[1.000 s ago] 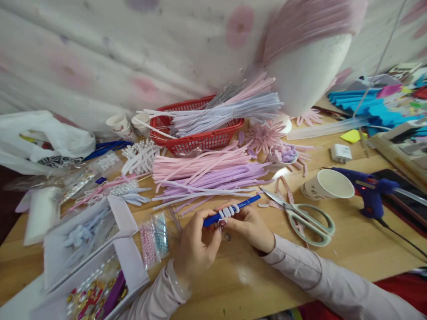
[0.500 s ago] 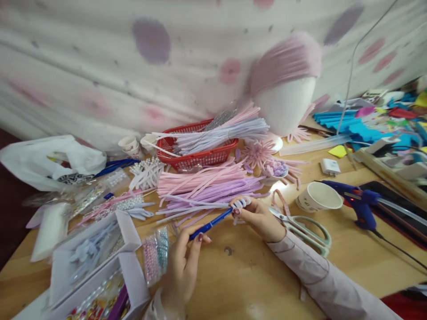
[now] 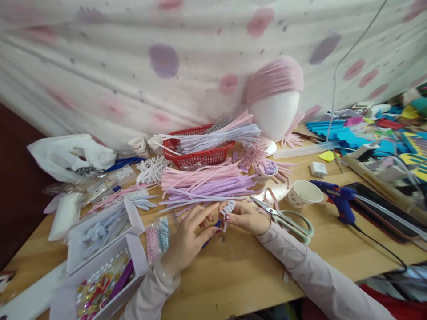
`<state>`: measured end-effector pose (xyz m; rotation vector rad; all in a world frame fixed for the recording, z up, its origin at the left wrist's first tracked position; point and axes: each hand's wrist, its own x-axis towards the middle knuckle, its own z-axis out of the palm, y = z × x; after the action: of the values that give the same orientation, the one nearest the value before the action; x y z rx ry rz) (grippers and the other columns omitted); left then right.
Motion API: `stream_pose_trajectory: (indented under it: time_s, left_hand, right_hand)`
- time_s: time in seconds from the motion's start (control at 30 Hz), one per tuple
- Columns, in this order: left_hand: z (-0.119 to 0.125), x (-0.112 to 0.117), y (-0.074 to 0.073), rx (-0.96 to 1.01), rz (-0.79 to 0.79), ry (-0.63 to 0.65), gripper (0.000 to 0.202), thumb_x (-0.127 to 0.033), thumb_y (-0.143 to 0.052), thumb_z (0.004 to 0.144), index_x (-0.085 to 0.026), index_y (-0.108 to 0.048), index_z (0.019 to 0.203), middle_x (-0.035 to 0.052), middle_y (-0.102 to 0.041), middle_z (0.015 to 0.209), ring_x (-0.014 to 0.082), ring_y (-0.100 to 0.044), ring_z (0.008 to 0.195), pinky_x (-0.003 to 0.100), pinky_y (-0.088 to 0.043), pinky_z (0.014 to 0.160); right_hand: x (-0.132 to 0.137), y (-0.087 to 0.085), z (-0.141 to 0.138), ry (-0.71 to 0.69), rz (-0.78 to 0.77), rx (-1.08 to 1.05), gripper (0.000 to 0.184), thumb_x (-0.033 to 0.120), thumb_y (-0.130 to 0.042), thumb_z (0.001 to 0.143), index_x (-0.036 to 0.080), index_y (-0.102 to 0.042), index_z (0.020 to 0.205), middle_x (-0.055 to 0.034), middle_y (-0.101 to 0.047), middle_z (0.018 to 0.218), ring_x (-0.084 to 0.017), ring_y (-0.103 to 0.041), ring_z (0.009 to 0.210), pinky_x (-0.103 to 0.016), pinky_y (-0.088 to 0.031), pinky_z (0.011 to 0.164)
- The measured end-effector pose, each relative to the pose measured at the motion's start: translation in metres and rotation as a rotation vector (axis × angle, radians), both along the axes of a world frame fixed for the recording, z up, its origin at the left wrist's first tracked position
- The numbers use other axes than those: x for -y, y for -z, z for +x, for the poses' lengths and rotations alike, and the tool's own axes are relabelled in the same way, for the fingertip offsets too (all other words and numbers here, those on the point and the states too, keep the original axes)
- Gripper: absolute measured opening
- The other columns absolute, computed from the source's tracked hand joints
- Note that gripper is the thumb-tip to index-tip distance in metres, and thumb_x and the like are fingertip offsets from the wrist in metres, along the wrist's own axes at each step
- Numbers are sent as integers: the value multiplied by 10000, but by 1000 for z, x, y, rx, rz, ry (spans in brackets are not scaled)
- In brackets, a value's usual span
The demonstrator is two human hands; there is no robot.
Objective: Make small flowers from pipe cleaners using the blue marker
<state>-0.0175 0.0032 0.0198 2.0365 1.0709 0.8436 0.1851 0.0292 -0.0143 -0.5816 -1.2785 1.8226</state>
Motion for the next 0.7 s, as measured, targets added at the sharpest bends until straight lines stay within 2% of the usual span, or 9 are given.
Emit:
stream_pose_trajectory:
  time_s: [0.1,0.23,0.4,0.53,0.6,0.7]
  left_hand:
    - [8,-15,-4,71,-70,108,384,-362,-549,873,-255,-594,1239,45,-586,860,173,-552,810,291,-462,779]
    - [11,-20,3,112,-131,150,350,-335,-564,865,-260,-624,1202,25,-566,827,154,-531,773,264,-438,754]
    - [10,-12,18,219,-140,4,275,-292,-598,843,-222,-689,1093,5,-524,742,130,-503,703,218,-416,646]
    - [12,-8,28,304,-122,-105,157,-267,-656,801,-172,-714,911,13,-545,746,124,-525,690,211,-433,622]
    - [13,-8,32,320,-50,-137,122,-251,-660,798,-169,-710,873,22,-569,763,130,-548,702,222,-451,632]
    - [13,-7,33,278,165,-208,70,-214,-652,806,-182,-710,829,24,-580,775,132,-570,721,234,-462,654]
  right_hand:
    - [1,5,-2,-124,17,24,330,449,-693,767,140,-586,804,1,-592,715,-98,-548,629,-240,-459,620]
    - [5,10,-7,-112,-116,-15,360,472,-704,747,140,-578,802,16,-574,677,-82,-530,576,-210,-442,562]
    - [11,15,-15,-110,-321,-108,356,435,-757,705,155,-584,839,27,-563,684,-80,-538,589,-202,-441,556]
    - [12,16,-16,-89,-353,-115,342,423,-757,708,163,-571,830,13,-606,670,-107,-576,588,-233,-456,561]
    - [12,15,-17,-75,-334,-91,361,444,-753,703,161,-560,814,5,-611,666,-112,-578,583,-237,-451,552]
    - [12,10,-19,-50,-282,-20,425,540,-714,698,166,-536,793,5,-581,666,-111,-547,569,-251,-442,546]
